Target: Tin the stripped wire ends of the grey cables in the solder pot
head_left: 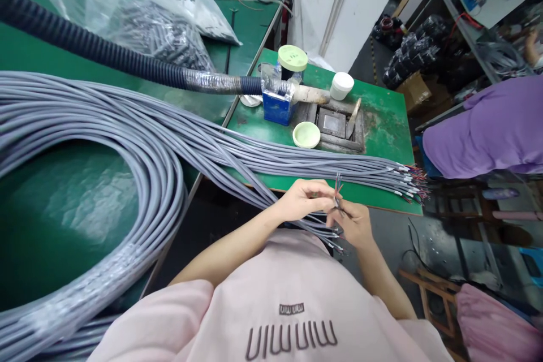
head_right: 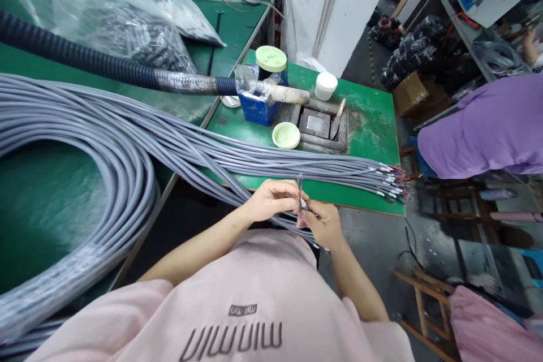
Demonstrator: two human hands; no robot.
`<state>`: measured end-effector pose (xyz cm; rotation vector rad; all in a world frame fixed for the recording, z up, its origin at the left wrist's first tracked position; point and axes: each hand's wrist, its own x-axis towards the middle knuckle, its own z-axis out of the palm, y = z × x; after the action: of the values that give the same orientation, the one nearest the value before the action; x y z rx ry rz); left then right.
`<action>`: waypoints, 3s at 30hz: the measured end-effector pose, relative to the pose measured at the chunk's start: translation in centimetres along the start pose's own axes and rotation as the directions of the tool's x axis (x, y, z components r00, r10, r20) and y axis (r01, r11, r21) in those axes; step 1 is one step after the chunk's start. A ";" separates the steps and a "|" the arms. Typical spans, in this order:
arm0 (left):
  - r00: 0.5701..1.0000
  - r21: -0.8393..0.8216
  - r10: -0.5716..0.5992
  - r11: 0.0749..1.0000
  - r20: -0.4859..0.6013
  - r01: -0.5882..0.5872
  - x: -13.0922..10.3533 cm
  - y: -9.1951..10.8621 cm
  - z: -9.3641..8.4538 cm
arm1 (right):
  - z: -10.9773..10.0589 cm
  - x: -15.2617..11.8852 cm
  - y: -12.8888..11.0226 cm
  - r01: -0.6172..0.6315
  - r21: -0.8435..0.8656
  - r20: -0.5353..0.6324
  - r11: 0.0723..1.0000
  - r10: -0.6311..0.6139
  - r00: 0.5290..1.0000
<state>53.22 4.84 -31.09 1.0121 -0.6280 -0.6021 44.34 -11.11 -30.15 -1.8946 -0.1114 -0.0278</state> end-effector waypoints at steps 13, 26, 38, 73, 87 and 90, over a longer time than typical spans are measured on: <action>0.964 0.170 -0.108 0.974 -0.244 0.152 0.7 1.4 1.8 | 2.7 0.8 5.6 -0.289 0.755 0.312 0.589 0.066 0.948; 0.929 0.317 -0.046 0.933 -0.368 0.171 0.9 1.1 1.8 | 3.4 1.2 5.3 -0.234 0.781 0.219 0.579 0.097 0.971; 0.911 0.423 0.118 0.904 -0.395 0.066 0.7 1.1 2.4 | 2.9 1.2 6.1 -0.273 0.688 0.293 0.672 0.086 0.952; 0.879 -0.337 -0.316 0.921 -0.357 0.195 1.0 0.5 0.5 | 3.1 1.3 5.8 -0.318 0.744 0.350 0.588 0.064 0.935; 0.858 -0.096 -0.203 0.979 -0.472 0.178 0.7 0.6 0.6 | 3.3 1.4 6.0 -0.333 0.715 0.314 0.615 0.143 0.938; 0.854 -0.003 -0.127 0.989 -0.504 0.145 0.6 0.7 0.7 | 3.4 1.5 5.8 -0.296 0.742 0.289 0.602 0.112 0.951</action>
<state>53.28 4.28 -30.11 1.1969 -0.1018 -0.4215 46.24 -9.63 -36.66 -0.9988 -0.0350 0.3426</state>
